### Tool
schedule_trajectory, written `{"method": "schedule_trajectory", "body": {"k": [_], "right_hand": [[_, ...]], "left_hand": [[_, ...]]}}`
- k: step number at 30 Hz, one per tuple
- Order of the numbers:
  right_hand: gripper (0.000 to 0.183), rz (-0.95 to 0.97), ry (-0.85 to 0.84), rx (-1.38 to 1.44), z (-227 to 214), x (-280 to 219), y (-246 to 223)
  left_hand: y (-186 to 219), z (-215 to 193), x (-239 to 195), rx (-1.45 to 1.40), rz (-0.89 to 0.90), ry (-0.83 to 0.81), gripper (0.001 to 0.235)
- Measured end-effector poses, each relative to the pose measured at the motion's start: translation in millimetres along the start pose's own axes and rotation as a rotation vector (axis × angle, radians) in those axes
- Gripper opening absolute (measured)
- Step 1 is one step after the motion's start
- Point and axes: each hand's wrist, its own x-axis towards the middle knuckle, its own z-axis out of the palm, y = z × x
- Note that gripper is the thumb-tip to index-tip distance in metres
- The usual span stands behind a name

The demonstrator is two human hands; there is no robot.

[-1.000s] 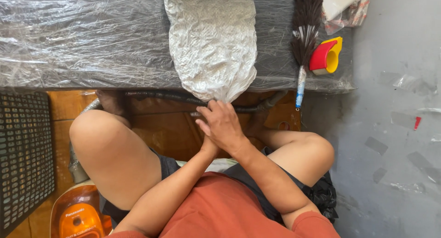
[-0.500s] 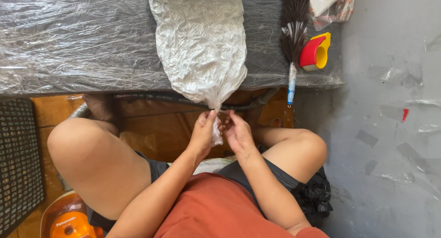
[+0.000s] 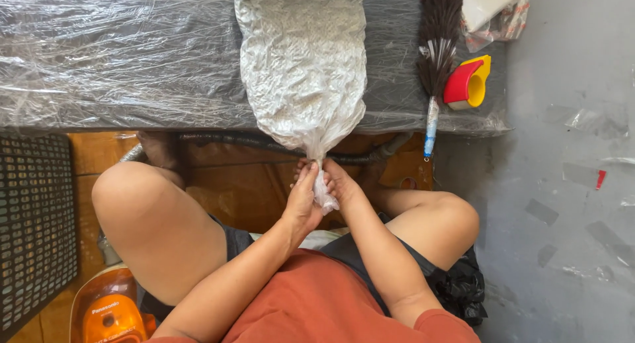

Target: The person sits on the floor and packs a white textured item into a clear plastic bag. They roll the item tightly, tie the bag closed, and secure it with tape.

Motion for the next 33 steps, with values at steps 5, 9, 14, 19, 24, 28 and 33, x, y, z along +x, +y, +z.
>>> {"method": "schedule_trajectory", "body": {"k": [5, 9, 14, 19, 24, 28, 33], "right_hand": [[0.027, -0.063, 0.031, -0.112, -8.6, 6.3, -8.7], [0.013, -0.670, 0.231, -0.422, -36.6, -14.0, -31.6], [0.030, -1.413, 0.113, -0.774, -26.5, -86.5, -86.3], [0.057, -1.688, 0.023, -1.104, -25.5, -80.4, -95.2], [0.043, -1.849, 0.074, -1.028, -22.6, -71.7, -116.3], [0.035, -1.867, 0.049, -0.934, -22.1, -87.3, -125.6], [0.029, -1.758, 0.018, -0.693, -20.2, -110.9, -142.5]], "left_hand": [[-8.9, -17.5, 9.7, 0.212, 0.131, 0.059, 0.014], [8.6, -13.3, -11.9, 1.005, 0.405, 0.208, 0.033], [30.7, 2.3, -30.7, 1.370, 0.602, 0.177, 0.027], [58.5, 24.0, -46.9, 1.738, 1.017, 0.061, 0.021], [85.3, 34.6, -57.1, 2.345, 1.231, -0.040, 0.019], [123.9, 70.0, -78.8, 2.527, 1.313, -0.243, 0.023], [160.8, 127.2, -97.5, 2.516, 1.500, -0.486, 0.015]]}}
